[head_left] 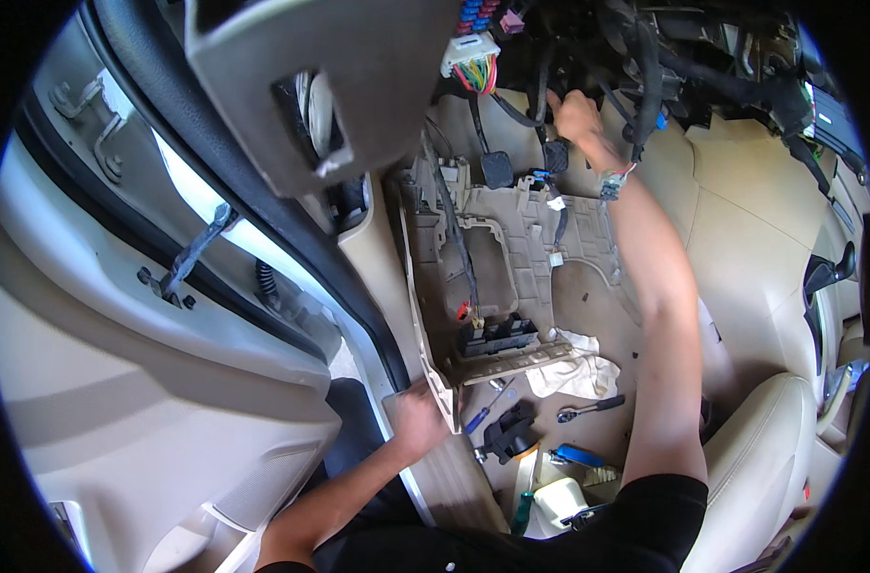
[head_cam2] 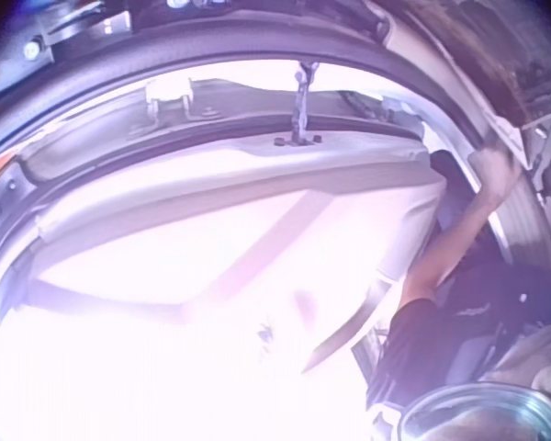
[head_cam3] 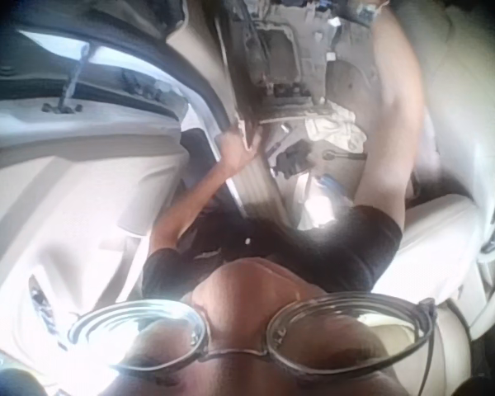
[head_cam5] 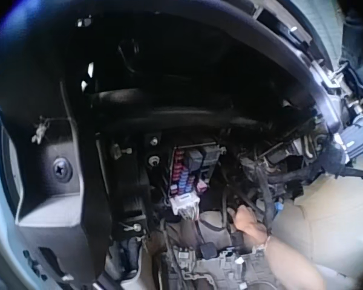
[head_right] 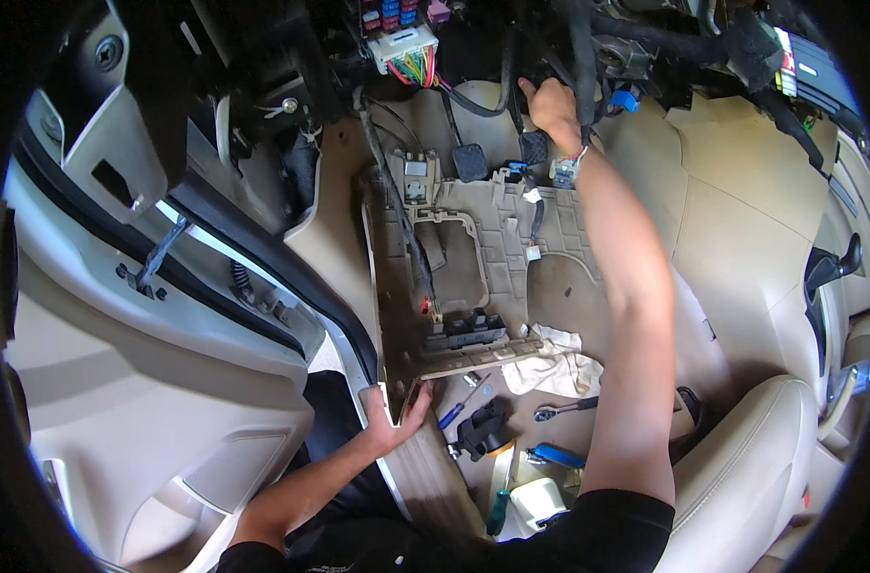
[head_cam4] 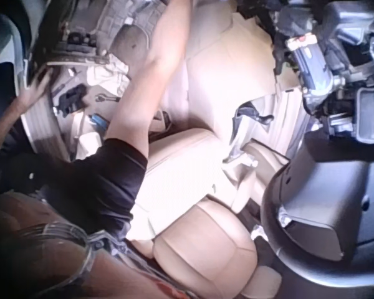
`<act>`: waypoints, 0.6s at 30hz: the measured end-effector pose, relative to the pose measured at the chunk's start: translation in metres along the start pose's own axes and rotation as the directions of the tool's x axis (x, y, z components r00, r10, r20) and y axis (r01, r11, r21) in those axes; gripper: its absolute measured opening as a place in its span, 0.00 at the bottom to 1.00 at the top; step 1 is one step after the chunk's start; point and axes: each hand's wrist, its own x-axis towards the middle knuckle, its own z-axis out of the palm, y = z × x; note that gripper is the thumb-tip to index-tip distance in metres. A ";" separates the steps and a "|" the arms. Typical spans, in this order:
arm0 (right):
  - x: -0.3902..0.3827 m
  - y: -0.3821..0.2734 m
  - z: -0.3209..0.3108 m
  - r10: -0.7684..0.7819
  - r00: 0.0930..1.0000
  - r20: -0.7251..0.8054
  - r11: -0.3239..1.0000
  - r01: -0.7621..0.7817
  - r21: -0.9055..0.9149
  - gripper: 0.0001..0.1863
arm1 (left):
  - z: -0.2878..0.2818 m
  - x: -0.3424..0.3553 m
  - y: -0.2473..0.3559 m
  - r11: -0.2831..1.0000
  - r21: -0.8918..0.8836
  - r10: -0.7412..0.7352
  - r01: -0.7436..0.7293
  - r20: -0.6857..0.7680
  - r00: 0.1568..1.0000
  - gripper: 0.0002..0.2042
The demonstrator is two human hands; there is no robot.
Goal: The person removes a plastic trim panel from the driver's side footwell, disconnects wiring harnesses, and detaches a pedal assembly. They then install a new pedal bushing, reconnect the wiring, and reposition the trim panel.
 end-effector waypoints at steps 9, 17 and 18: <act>0.008 0.005 -0.002 0.062 0.987 0.145 0.970 -0.094 0.224 0.26 | -0.007 0.008 0.012 0.983 0.144 0.132 -0.116 -0.107 0.985 0.09; 0.023 0.019 0.008 -0.080 0.987 0.142 0.955 0.035 0.293 0.22 | -0.009 0.001 0.009 0.987 0.161 -0.006 0.008 -0.007 1.000 0.13; 0.024 0.019 0.008 -0.038 0.967 0.250 0.987 -0.003 0.163 0.20 | -0.009 0.002 0.010 0.985 0.172 -0.025 0.021 0.020 0.999 0.14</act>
